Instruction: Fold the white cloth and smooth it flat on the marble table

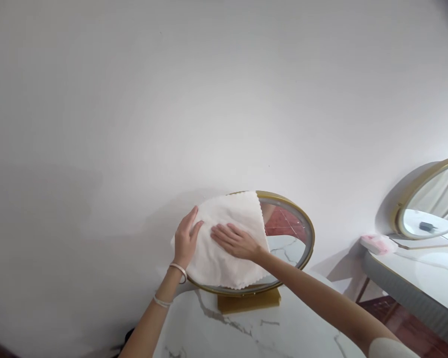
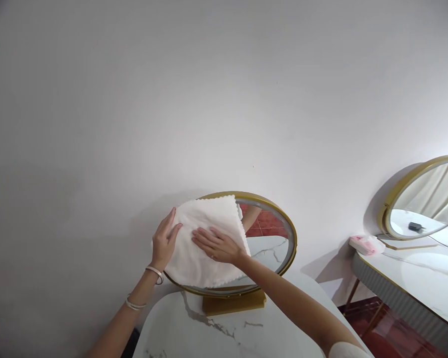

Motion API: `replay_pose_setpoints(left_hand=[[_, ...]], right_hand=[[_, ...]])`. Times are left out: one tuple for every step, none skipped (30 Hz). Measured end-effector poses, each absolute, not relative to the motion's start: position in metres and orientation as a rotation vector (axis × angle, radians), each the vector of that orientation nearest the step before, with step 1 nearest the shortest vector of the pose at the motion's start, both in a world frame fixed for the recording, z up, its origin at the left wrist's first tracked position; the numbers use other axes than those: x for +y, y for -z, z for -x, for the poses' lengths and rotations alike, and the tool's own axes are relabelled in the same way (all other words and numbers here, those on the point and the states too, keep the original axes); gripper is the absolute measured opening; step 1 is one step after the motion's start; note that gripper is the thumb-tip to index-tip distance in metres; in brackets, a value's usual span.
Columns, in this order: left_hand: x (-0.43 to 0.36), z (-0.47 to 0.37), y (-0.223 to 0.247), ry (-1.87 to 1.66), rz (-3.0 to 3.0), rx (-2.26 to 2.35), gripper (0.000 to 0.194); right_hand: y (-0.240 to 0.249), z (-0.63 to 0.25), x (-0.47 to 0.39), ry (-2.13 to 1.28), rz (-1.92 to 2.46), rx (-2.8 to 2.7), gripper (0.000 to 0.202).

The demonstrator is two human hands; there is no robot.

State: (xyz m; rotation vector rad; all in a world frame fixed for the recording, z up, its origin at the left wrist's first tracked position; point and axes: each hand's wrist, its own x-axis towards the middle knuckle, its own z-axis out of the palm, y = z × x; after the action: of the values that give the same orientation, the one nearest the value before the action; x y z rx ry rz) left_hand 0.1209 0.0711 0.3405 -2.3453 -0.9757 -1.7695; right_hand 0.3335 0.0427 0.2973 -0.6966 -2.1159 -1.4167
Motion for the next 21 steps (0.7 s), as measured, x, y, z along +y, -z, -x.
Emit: replay_pose_setpoints(left_hand=[[0.073,-0.122,-0.333,1.773,2.271,-0.912,0.043],[0.075,-0.125,-0.329,1.779,2.203,-0.841,0.042],[0.077,-0.131,-0.329,1.782,2.151,-0.767,0.040],[0.079,-0.139,-0.333,1.783,2.119,-0.698,0.037],[0.080,-0.148,-0.341,1.781,2.106,-0.635,0.035],[0.081,-0.158,-0.351,1.779,2.108,-0.590,0.033],[0.081,-0.169,-0.364,1.784,2.113,-0.567,0.032],[0.081,-0.178,-0.377,1.801,2.113,-0.572,0.031],[0.081,-0.186,-0.389,1.825,2.110,-0.606,0.031],[0.080,-0.191,-0.399,1.850,2.113,-0.668,0.031],[0.080,-0.194,-0.405,1.870,2.123,-0.746,0.032],[0.080,-0.193,-0.407,1.885,2.135,-0.828,0.033],[0.080,-0.190,-0.404,1.904,2.130,-0.901,0.034],[0.080,-0.185,-0.396,1.930,2.100,-0.951,0.034],[0.081,-0.177,-0.383,1.943,2.056,-0.963,0.033],[0.081,-0.168,-0.365,1.930,2.010,-0.948,0.032],[0.081,-0.159,-0.343,1.889,1.968,-0.924,0.031],[0.079,-0.150,-0.318,1.817,1.948,-0.898,0.030],[0.077,-0.141,-0.290,1.715,1.961,-0.884,0.029],[0.072,-0.134,-0.261,1.636,1.960,-0.906,0.028],[0.067,-0.128,-0.231,1.556,1.996,-0.923,0.026]], right_hand=[[-0.287,-0.335,0.043,1.388,0.722,-2.120,0.045],[-0.281,-0.338,0.043,1.345,0.769,-2.086,0.045],[-0.280,-0.343,0.042,1.296,0.830,-2.034,0.044],[-0.283,-0.347,0.042,1.252,0.894,-1.974,0.044],[-0.291,-0.353,0.041,1.221,0.953,-1.910,0.044],[-0.303,-0.358,0.040,1.201,1.007,-1.848,0.046],[-0.317,-0.362,0.039,1.194,1.050,-1.798,0.048],[-0.332,-0.366,0.038,1.197,1.085,-1.763,0.051],[-0.347,-0.368,0.038,1.198,1.110,-1.736,0.054],[-0.360,-0.368,0.038,1.193,1.128,-1.717,0.056],[-0.370,-0.366,0.040,1.176,1.152,-1.705,0.057],[-0.376,-0.362,0.042,1.159,1.175,-1.697,0.057],[-0.377,-0.356,0.045,1.147,1.190,-1.694,0.056],[-0.374,-0.350,0.048,1.143,1.186,-1.705,0.054],[-0.367,-0.343,0.050,1.145,1.157,-1.742,0.051],[-0.356,-0.337,0.052,1.145,1.101,-1.815,0.049],[-0.343,-0.331,0.052,1.128,1.018,-1.923,0.047],[-0.329,-0.326,0.051,1.069,0.937,-2.045,0.044],[-0.314,-0.322,0.049,0.978,0.885,-2.148,0.040],[-0.301,-0.320,0.046,0.871,0.874,-2.215,0.035],[-0.291,-0.319,0.042,0.768,0.903,-2.239,0.030]])
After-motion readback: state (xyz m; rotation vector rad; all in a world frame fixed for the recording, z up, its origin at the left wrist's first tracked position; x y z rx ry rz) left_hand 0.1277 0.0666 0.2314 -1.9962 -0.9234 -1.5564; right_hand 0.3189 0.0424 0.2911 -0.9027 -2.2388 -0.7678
